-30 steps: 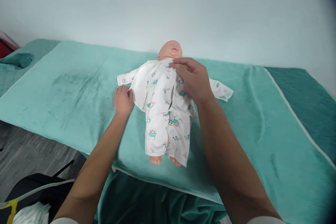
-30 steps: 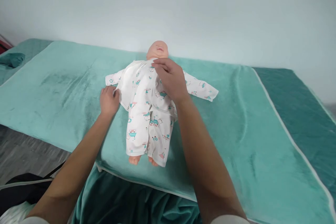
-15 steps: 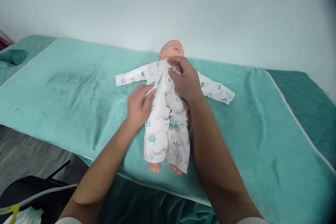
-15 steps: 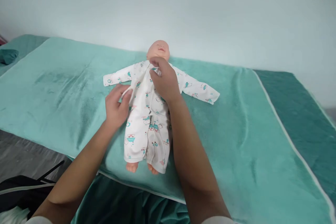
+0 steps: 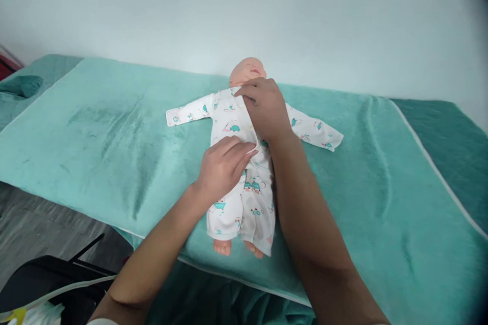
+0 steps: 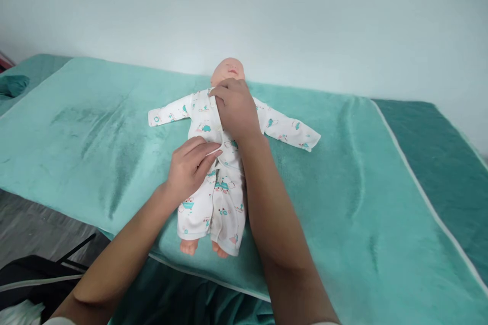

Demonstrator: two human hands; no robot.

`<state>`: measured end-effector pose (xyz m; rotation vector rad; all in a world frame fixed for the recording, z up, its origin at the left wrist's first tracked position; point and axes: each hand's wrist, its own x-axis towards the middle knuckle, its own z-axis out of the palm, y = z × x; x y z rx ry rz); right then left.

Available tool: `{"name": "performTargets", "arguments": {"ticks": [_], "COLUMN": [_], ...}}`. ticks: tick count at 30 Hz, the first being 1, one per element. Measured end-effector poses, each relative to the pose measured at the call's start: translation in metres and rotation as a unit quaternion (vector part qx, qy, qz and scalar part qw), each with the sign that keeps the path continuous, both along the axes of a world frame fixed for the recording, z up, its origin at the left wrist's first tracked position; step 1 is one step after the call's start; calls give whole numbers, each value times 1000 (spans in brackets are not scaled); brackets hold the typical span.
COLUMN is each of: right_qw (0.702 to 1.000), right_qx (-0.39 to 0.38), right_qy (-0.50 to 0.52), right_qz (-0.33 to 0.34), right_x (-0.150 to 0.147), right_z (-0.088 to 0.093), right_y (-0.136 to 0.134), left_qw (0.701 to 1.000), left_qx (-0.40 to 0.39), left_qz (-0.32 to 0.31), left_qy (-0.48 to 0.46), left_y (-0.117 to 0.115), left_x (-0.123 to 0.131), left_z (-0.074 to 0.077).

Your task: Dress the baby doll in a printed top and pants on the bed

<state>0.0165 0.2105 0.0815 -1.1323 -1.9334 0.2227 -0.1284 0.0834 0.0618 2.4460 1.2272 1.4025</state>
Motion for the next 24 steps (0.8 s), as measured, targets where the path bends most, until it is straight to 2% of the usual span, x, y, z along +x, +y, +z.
{"name": "performTargets", "arguments": {"ticks": [4, 6, 9, 10, 12, 14, 17, 20, 24], "right_qw": [999, 998, 991, 986, 972, 962, 957, 957, 957], "right_qx": [1, 5, 4, -5, -59, -126, -179, -194, -202], "right_qy": [30, 42, 111, 141, 179, 173, 114, 82, 120], "right_qz": [-34, -44, -70, -92, -139, -170, -197, -199, -173], "right_x": [13, 20, 26, 25, 22, 15, 10, 12, 19], "right_z": [5, 7, 9, 10, 9, 8, 7, 9, 13], "right_y": [-5, -8, -8, -7, -4, -1, 3, 7, 12], "left_qw": [998, 992, 976, 975, 980, 974, 960, 950, 956], "left_qx": [-46, -84, -162, -177, -182, -189, -255, -291, -259], "left_qz": [-28, -72, -140, -131, -36, 46, 69, 95, 118], "left_qy": [27, 54, 40, 11, -66, -117, -98, -62, -73], "left_y": [-4, -1, 22, 36, 69, 105, 147, 165, 163], "left_x": [-3, -9, -20, -23, -24, -18, 0, 16, 23], "left_z": [4, 13, 31, 37, 45, 50, 50, 47, 42]}}
